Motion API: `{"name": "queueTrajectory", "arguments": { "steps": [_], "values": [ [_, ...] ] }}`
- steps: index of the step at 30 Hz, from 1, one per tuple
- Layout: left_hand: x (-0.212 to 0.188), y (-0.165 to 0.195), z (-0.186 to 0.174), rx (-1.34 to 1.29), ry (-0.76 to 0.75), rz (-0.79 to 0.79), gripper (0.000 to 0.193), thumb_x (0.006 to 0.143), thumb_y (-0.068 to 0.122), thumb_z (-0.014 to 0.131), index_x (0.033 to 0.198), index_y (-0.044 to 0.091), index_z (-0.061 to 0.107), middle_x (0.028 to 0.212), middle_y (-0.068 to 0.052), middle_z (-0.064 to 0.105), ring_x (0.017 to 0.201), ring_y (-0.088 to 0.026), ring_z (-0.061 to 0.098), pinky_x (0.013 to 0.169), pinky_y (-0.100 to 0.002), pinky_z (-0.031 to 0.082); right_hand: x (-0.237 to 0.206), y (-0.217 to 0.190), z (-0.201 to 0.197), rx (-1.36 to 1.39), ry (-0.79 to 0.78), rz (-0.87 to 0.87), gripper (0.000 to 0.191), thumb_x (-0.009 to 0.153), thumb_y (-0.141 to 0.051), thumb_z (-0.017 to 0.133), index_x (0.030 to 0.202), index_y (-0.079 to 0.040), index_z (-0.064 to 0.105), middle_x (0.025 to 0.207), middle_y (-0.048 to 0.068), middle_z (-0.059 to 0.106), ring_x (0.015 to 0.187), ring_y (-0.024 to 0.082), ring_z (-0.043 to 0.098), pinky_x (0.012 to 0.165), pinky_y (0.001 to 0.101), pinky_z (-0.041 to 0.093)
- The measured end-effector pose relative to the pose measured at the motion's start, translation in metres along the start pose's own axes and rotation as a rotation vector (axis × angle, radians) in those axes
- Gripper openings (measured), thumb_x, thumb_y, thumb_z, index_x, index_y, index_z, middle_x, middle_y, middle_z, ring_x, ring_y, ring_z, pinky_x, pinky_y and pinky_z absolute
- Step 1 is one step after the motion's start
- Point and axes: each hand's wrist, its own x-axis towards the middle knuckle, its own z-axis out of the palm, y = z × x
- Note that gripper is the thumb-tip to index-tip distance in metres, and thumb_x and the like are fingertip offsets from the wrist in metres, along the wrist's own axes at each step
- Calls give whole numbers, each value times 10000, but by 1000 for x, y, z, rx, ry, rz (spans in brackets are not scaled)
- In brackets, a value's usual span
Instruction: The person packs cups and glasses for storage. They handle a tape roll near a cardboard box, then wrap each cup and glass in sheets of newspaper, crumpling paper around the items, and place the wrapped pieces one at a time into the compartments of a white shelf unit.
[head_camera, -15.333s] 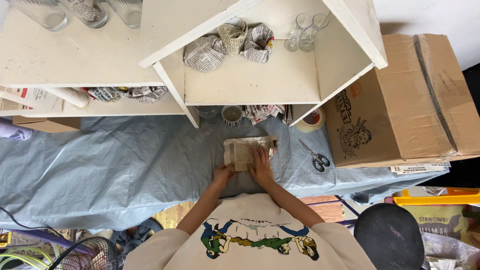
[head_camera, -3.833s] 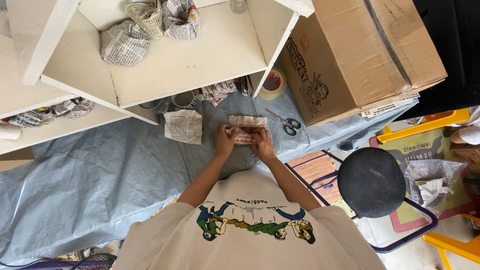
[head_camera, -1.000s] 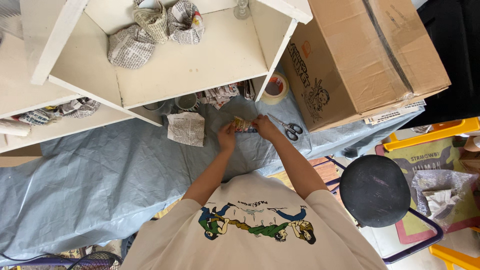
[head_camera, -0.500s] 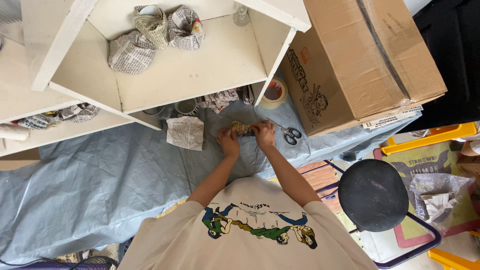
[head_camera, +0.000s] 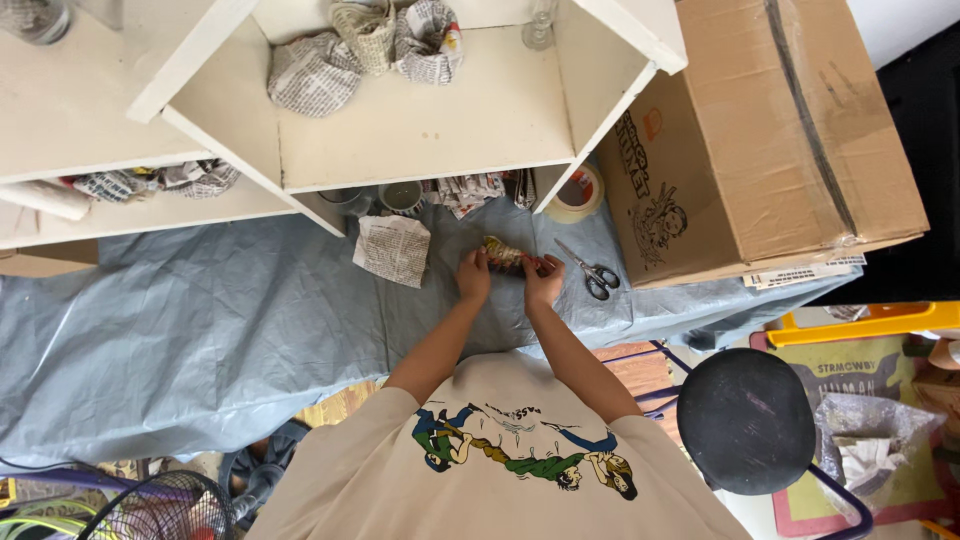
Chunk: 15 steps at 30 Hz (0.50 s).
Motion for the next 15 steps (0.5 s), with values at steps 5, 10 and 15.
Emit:
{"name": "queueTrajectory", "arguments": {
  "steps": [5, 10, 15],
  "values": [
    [-6, -9, 6, -80, 10, 79, 356, 1076, 339, 502, 1026, 6, 614, 1048, -211, 665, 1056, -417, 584, 982, -526, 423, -7, 7, 4, -23, -107, -28, 232, 931, -173, 775, 1089, -9, 725, 959, 72, 713, 827, 126, 597, 760, 270, 506],
    [-5, -14, 3, -92, 225, -81, 460, 1012, 365, 625, 1198, -42, 517, 1184, -279, 530, 1160, -453, 516, 999, -579, 412, -21, 14, 19, 149, -242, 50, 259, 966, -188, 715, 1154, -10, 707, 1012, 52, 729, 874, 97, 635, 799, 260, 531],
    [20, -4, -17, -582, 368, -490, 718, 926, 335, 741, 1410, -4, 333, 1309, -176, 329, 1101, -325, 551, 903, -471, 551, -46, 11, 46, 177, -406, 1, 276, 960, -188, 724, 1169, -12, 683, 1091, 66, 716, 931, 104, 678, 815, 259, 576]
  ]
}}
